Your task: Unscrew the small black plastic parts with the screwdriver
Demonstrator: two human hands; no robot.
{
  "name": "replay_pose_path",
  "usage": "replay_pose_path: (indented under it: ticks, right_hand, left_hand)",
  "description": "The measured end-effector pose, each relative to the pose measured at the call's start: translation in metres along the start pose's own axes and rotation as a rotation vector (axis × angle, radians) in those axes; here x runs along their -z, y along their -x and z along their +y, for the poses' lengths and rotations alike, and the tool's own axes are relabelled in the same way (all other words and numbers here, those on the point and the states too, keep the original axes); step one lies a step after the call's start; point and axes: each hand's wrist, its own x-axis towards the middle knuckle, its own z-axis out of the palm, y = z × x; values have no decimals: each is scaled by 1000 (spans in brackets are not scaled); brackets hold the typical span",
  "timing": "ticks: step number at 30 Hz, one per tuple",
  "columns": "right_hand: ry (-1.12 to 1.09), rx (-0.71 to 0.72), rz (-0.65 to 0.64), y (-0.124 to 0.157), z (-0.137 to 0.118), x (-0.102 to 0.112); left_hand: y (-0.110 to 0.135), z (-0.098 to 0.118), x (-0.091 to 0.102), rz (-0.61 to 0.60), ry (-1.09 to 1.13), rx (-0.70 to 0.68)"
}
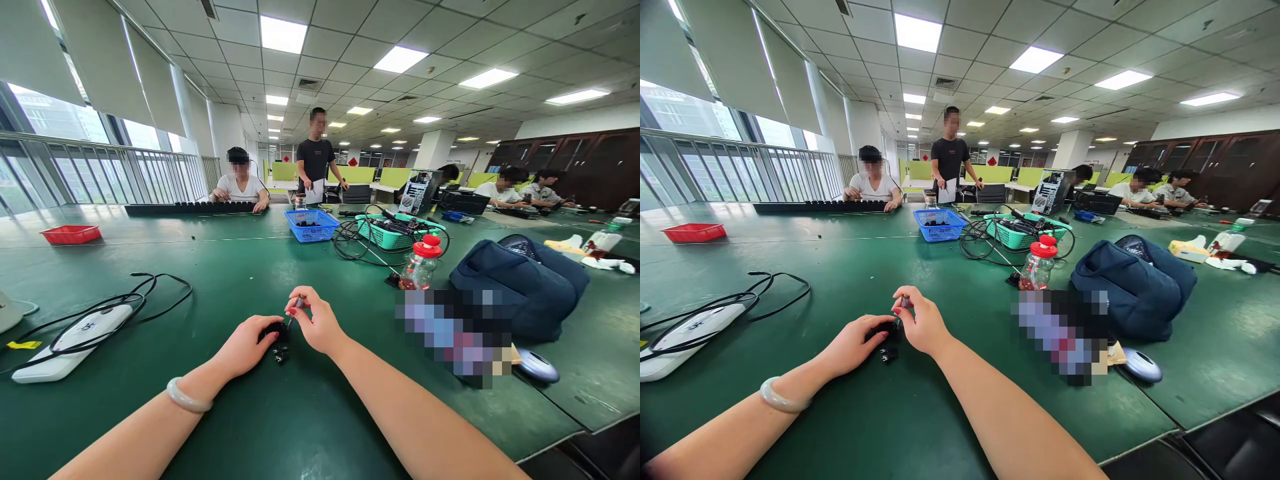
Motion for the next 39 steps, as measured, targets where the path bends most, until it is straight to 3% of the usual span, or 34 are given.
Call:
replay_pose_path:
  ticks: [4,7,13,15,20,25,39]
  right_hand:
    - [-31,-5,-96,-3,-1,4]
    - [-5,-30,-99,-4,3,6]
    - [78,65,182,-1,0,6]
    - [82,112,214,1,-5,3]
    - [217,235,-5,6,-8,-9]
    - [210,138,-94,7,-5,-12]
    - [163,-40,-5,1,-1,-8]
  left_hand:
    - [0,0,0,-7,-3,-1]
    - [0,-1,0,-16,-4,1]
    - [1,-3,-1,-3,-4,-17]
    - [0,-3,-1,-5,-6,-21]
    - [1,1,1,-12,-15,-30]
    - [2,5,2,-20,-5,-42]
    - [3,0,1,-27,0,-31]
